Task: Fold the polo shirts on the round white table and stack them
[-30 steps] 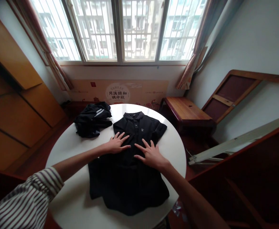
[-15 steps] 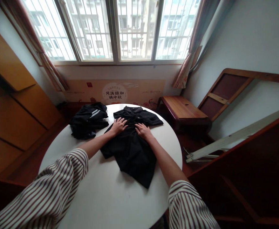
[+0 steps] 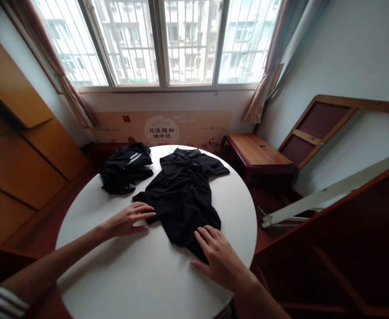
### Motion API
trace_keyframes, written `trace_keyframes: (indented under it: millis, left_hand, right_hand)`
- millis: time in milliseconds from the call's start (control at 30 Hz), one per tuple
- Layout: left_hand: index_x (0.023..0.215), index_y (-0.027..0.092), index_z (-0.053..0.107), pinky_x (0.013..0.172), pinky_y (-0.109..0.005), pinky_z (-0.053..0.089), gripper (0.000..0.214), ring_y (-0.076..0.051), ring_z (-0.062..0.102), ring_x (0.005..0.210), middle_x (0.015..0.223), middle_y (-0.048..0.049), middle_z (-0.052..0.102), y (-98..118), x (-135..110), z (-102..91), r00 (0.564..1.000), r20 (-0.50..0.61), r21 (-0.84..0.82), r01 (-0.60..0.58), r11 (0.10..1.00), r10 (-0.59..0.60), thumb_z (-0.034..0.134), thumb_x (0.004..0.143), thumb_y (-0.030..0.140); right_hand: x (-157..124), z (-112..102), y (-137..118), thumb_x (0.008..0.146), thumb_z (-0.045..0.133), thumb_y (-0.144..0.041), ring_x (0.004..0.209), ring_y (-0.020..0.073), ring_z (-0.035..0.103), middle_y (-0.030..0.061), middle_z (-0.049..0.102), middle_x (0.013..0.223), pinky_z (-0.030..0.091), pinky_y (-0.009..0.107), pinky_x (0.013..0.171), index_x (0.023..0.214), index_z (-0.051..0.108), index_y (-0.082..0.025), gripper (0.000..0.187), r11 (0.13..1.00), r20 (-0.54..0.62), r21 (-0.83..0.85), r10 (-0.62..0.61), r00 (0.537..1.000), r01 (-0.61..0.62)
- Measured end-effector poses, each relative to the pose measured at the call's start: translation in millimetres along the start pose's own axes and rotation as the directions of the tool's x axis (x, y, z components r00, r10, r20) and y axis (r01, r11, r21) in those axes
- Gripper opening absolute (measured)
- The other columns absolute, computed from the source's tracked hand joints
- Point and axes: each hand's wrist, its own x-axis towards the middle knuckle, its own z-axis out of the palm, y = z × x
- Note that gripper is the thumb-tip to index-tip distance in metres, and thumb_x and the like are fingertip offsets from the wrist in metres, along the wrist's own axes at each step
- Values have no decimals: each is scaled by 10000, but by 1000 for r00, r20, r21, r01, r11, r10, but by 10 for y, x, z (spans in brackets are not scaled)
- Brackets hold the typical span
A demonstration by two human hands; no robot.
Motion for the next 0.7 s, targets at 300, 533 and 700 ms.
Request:
trace_keyframes:
  millis: [300,533,700]
  left_hand:
    - [891,139,624,688,-288,480,167,-179,604,720,799,-69,645,328,-10,-164,983,-101,-62,146,987,-152,463,931,154]
    - [688,166,620,582,-205,422,481,-97,545,537,594,0,603,322,210,-498,952,185,-414,299,860,-242,359,1043,360]
    - [1340,214,592,1057,-507,409,523,-363,516,1293,1403,-160,563,101,1052,18,824,90,-146,566,811,-559,408,984,551]
  right_hand:
    - [-407,-56,417,985,446,-236,1041,263,701,144,722,1139,595,393,911,1266,630,-157,344,944,-96,278,210,973,-177]
    - [-139,-594,615,1011,384,-510,1037,272,676,107,735,1062,541,403,952,1045,746,-188,486,766,200,539,287,937,-350]
    - [1029,-217,675,994,488,-469,1061,243,648,110,682,1184,515,390,958,1174,696,-200,385,924,148,296,208,967,-244]
